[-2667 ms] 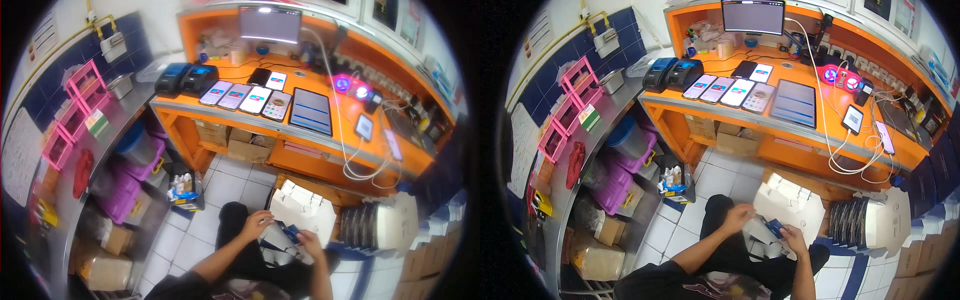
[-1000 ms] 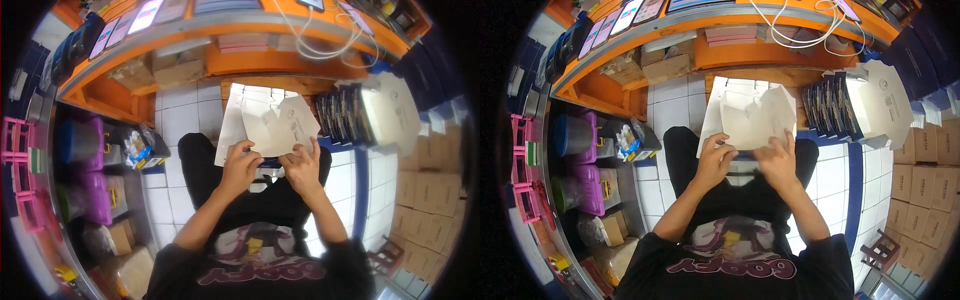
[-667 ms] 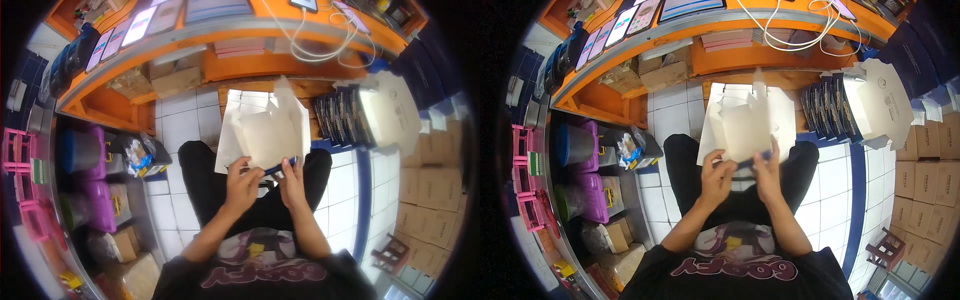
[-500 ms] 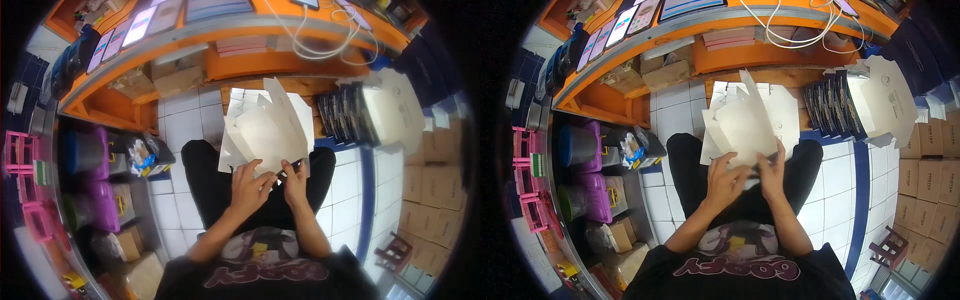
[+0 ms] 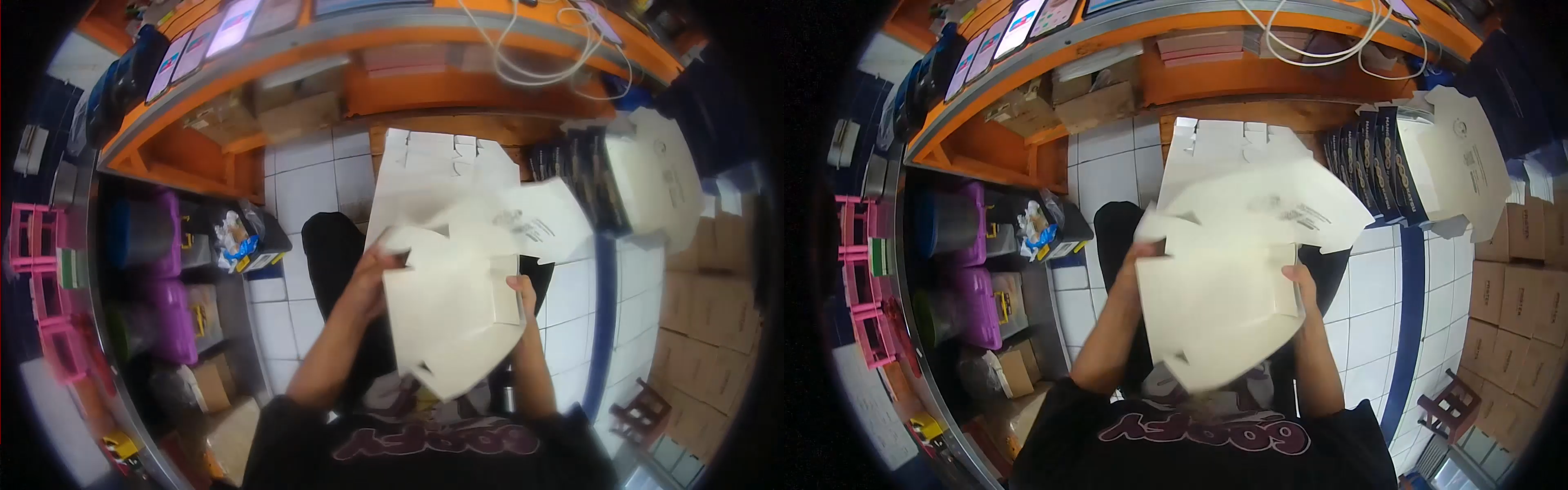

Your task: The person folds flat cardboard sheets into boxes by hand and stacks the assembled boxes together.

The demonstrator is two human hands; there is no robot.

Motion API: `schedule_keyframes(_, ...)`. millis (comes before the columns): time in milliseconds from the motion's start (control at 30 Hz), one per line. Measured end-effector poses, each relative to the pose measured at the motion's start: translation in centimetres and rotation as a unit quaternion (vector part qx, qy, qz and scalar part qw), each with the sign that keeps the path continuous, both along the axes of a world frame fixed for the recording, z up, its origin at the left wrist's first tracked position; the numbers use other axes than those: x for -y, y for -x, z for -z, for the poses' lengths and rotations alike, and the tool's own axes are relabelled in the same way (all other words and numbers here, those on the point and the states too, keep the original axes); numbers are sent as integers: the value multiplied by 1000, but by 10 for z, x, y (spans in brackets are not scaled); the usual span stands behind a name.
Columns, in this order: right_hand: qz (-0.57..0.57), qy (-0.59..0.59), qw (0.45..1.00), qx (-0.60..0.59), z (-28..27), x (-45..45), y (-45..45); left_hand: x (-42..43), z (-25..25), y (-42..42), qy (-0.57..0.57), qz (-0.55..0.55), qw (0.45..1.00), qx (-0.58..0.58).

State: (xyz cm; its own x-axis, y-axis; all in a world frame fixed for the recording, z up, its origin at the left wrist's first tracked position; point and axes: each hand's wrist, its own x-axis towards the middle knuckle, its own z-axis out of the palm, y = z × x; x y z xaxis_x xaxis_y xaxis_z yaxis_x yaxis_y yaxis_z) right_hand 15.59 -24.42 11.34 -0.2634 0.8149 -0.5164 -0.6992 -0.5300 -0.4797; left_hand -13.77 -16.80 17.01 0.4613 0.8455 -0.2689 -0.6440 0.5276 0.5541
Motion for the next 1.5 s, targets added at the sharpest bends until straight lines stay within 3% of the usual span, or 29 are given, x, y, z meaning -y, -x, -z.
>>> schedule_keyframes(67,85,-72,981,161,-24,-16,19,30,58,1,31,16,992,117)
schedule_keyframes(167,12,-116,950,291,-21,-17,14,46,23,-12,45,99,991,-78)
schedule_keyframes(233,-39,-172,899,401,-24,-23,18,40,16,-15,75,78,981,-159)
schedule_keyframes(267,-46,-176,899,399,-33,-27,20,35,16,-14,84,62,976,-192)
schedule_keyframes(300,-86,-184,705,680,-42,-31,22,31,18,-11,84,54,976,-193)
schedule_keyframes(333,-111,-172,428,880,-46,-34,26,29,22,-9,68,30,969,-234)
schedule_keyframes(367,-5,-215,428,878,-44,-35,31,24,22,-8,51,7,960,-274)
schedule_keyframes(400,-2,-218,428,877,-43,-36,38,19,20,-11,49,4,961,-274)
schedule_keyframes(467,7,-360,539,762,-45,-29,58,19,14,-18,-42,-8,942,-334)
schedule_keyframes(500,-45,-301,726,617,-48,-27,72,18,14,-20,-46,0,942,-333)
schedule_keyframes(533,-90,-228,867,433,-51,-26,83,17,13,-22,-101,26,919,-380)
schedule_keyframes(567,-86,-175,917,347,-46,-26,89,14,8,-24,-157,50,890,-425)
schedule_keyframes(600,-79,-175,918,348,-44,-27,89,14,0,-25,-162,55,889,-424)
schedule_keyframes(667,11,-62,963,263,-47,-32,87,20,-18,-23,-283,29,840,-462)
schedule_keyframes(700,56,-74,967,236,-41,-35,87,24,-19,-21,-347,33,806,-479)
schedule_keyframes(733,59,-74,967,237,-44,-37,86,27,-24,-23,-349,34,805,-478)
schedule_keyframes(800,102,-86,973,191,-67,-42,87,32,-33,-31,-529,4,584,-615)
schedule_keyframes(833,78,-101,977,169,-49,-38,80,34,-28,-31,-554,-14,554,-622)
schedule_keyframes(933,117,-67,985,108,-88,-48,88,28,-15,-15,-599,-93,548,-576)
schedule_keyframes(967,137,-69,987,54,-93,-51,89,25,-19,-16,-598,-127,581,-537)
schedule_keyframes(1000,137,-70,987,54,-95,-52,90,30,-18,-16,-598,-128,581,-537)
schedule_keyframes(1067,159,-33,987,-5,-99,-55,92,39,-18,-14,-441,-148,740,-485)
schedule_keyframes(1100,158,-35,987,-7,-102,-56,94,36,-19,-14,-443,-149,738,-486)
schedule_keyframes(1167,142,-44,989,-6,-110,-53,99,30,-26,-19,-552,-176,634,-512)
schedule_keyframes(1200,134,-46,990,-4,-111,-50,100,27,-33,-22,-551,-174,635,-513)
schedule_keyframes(1267,138,-75,987,-30,-85,-42,99,21,-44,-29,-572,-131,558,-586)
schedule_keyframes(1433,122,-100,987,-13,-83,-34,109,16,-30,-33,-547,-164,538,-620)
schedule_keyframes(1500,129,-114,985,7,-79,-33,108,15,-35,-34,-530,-113,581,-608)
